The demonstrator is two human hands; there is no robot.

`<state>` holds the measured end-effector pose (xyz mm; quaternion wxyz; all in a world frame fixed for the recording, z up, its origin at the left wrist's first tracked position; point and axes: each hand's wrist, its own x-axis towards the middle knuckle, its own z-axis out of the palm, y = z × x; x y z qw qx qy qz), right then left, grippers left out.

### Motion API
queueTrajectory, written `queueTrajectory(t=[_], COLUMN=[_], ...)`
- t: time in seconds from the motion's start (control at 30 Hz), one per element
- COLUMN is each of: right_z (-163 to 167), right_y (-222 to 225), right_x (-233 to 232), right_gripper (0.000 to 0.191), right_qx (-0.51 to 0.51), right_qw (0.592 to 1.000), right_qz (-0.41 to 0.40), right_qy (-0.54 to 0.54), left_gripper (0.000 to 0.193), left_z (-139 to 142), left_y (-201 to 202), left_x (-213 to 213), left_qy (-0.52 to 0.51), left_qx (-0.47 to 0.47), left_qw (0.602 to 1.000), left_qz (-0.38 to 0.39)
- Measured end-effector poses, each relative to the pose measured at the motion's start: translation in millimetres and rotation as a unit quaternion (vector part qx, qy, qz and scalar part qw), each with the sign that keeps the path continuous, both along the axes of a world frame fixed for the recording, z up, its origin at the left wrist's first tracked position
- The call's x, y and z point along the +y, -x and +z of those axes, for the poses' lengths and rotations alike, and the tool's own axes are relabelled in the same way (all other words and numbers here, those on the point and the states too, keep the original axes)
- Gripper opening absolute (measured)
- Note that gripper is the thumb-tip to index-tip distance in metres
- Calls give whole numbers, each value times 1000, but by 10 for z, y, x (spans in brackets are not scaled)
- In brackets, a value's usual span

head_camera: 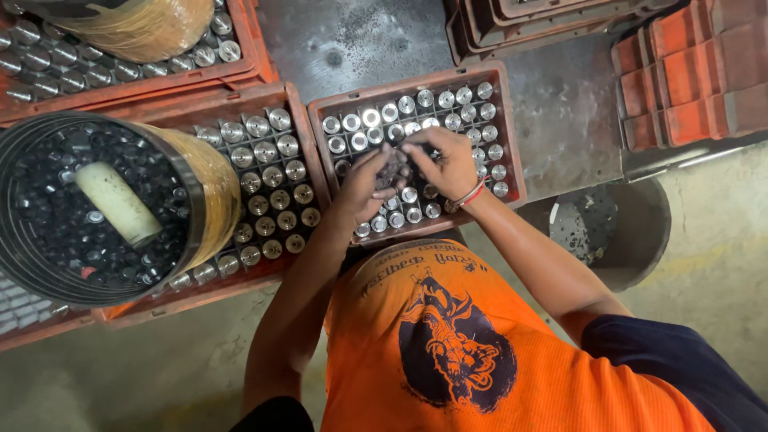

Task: The person arranges small metal caps into a red plastic crate, placing them one by one into the crate's compartments. They occasionally lift and move the crate to a different position on the table.

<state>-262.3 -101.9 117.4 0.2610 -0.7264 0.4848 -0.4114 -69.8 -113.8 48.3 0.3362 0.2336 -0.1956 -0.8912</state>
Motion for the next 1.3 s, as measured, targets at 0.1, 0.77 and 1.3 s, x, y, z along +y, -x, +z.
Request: queueTrajectory(t=[0.1,0.77,1.3], right_z=[-66,-1332,-867], right_y=[82,382,124], right_x=[-66,-277,126], right_gripper=[9,32,24], right_qx=[-37,370,342], right_qw=[996,926,939], right_qz=[-79,-1,-5], right_qy=[-26,76,-26], left_gripper=[24,28,28], left_z=[-59,370,280], left_y=[-47,-522,-513], left_x=[19,306,293], left_qy=[-12,55,76], left_qx=[-35,-77,-48], left_qw=[999,994,992], left_qz=[10,54,87])
